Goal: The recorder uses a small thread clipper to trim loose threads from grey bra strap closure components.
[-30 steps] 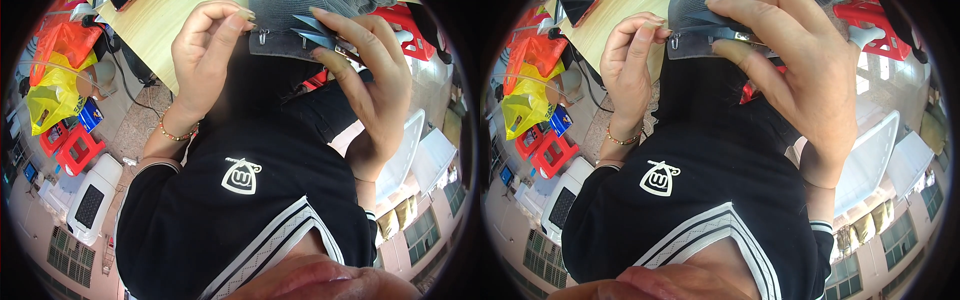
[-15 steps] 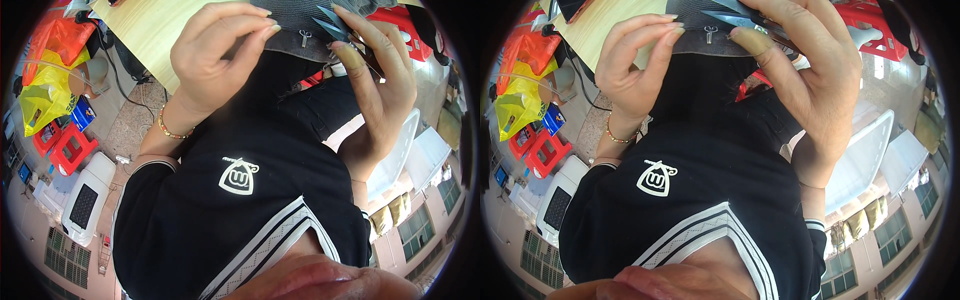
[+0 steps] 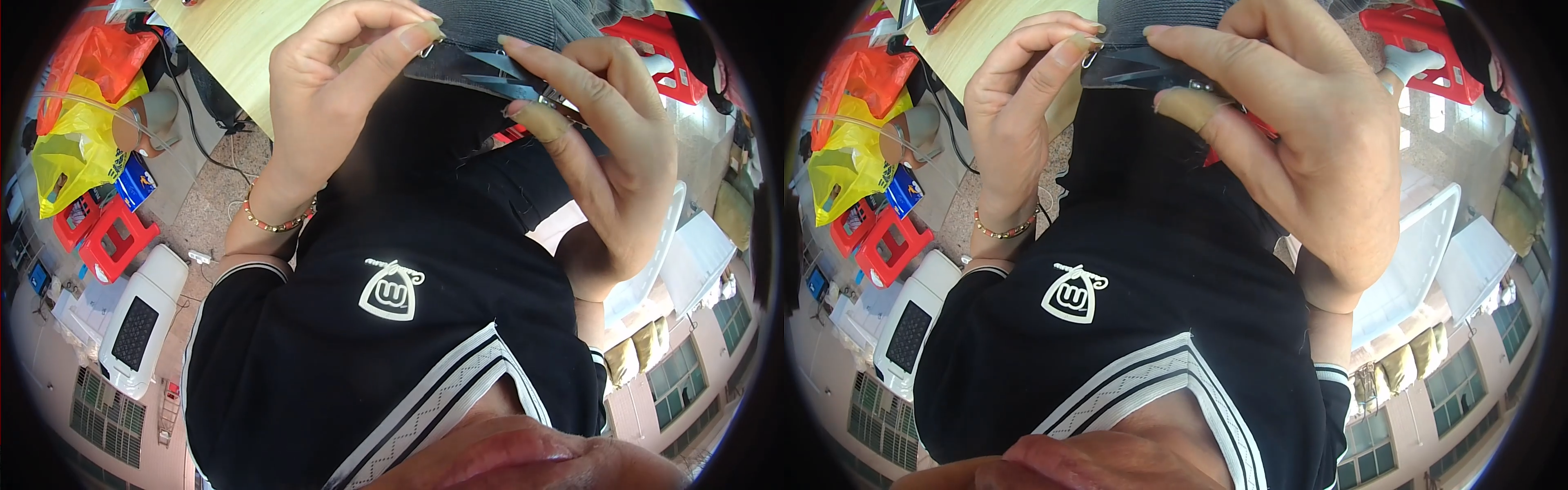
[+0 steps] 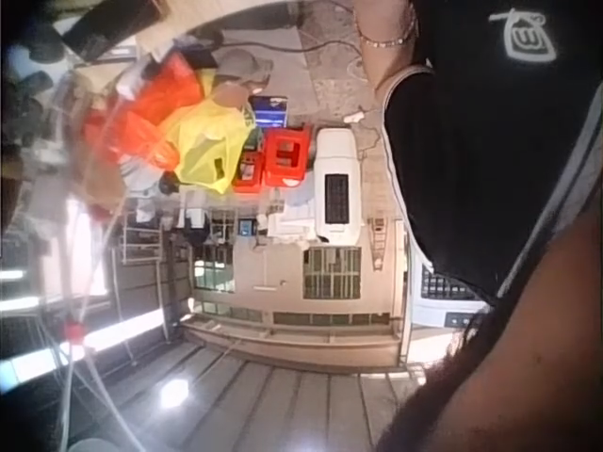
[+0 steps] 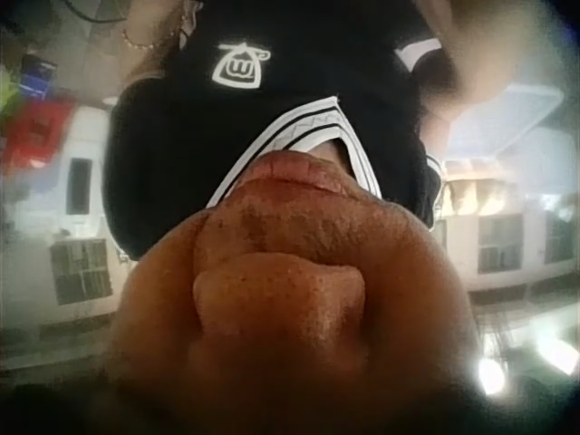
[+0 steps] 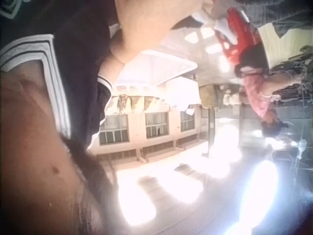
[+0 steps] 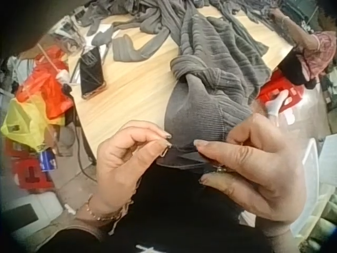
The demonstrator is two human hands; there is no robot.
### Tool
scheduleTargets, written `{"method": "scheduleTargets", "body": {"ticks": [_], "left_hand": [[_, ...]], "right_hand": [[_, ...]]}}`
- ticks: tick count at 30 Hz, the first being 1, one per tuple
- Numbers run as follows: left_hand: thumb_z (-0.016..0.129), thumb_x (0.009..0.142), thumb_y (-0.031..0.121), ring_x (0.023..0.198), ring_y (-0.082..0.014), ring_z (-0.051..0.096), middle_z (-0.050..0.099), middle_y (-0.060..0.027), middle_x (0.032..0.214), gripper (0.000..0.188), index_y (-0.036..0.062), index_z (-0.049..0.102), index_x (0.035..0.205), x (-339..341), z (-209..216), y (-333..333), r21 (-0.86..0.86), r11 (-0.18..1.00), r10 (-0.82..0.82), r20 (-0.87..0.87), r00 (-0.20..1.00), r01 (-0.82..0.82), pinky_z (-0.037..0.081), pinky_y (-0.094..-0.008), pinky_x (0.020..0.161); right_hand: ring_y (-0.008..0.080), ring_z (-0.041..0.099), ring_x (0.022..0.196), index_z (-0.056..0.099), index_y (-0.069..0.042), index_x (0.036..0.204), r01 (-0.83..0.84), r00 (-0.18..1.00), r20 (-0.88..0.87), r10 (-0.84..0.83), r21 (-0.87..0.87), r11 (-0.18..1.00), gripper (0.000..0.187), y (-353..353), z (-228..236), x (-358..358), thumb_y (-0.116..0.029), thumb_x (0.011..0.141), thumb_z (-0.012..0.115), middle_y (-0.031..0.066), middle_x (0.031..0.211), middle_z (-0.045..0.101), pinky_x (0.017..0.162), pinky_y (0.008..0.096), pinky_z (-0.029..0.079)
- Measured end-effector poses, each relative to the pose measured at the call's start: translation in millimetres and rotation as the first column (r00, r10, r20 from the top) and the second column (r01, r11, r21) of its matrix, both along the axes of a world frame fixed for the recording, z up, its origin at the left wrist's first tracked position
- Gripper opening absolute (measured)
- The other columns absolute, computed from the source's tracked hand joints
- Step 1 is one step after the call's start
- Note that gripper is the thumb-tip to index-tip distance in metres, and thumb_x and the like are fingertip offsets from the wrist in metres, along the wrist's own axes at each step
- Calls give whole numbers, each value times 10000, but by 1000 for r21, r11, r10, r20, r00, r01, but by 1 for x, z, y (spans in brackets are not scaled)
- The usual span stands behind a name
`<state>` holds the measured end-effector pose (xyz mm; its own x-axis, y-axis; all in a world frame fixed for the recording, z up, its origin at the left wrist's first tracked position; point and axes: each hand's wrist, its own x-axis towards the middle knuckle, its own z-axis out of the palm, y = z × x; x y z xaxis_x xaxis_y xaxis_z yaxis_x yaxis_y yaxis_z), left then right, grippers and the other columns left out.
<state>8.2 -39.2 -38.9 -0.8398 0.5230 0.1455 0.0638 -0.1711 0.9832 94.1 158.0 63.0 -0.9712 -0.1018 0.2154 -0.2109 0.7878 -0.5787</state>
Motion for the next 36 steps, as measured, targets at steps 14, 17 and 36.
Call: {"method": "scheduleTargets", "body": {"ticks": [14,17,36], "left_hand": [[583,983,24,965,-130,624,617,-105,1140,112,-31,629,1070,2,-3,-1,-7,997,69,-144,987,-71,492,-255,878],[589,978,12,953,-120,622,598,-100,1146,99,-22,628,1063,3,-5,0,-13,995,90,-255,963,-96,499,-248,855],[776,798,-44,879,-160,626,609,-150,1166,310,-55,688,1095,-20,-46,66,775,622,371,-416,830,111,525,-262,801]], "right_hand": [[233,563,634,727,26,993,25,992,113,-57,270,962,352,-20,14,-20,-24,657,817,118,798,535,516,314,421],[224,570,635,727,19,979,1,988,144,-51,329,944,342,-22,19,-24,-29,654,824,111,790,537,522,313,427],[165,534,731,694,47,1040,220,975,-109,-196,299,929,318,-2,18,-17,-41,744,772,84,844,538,624,264,404]]}}
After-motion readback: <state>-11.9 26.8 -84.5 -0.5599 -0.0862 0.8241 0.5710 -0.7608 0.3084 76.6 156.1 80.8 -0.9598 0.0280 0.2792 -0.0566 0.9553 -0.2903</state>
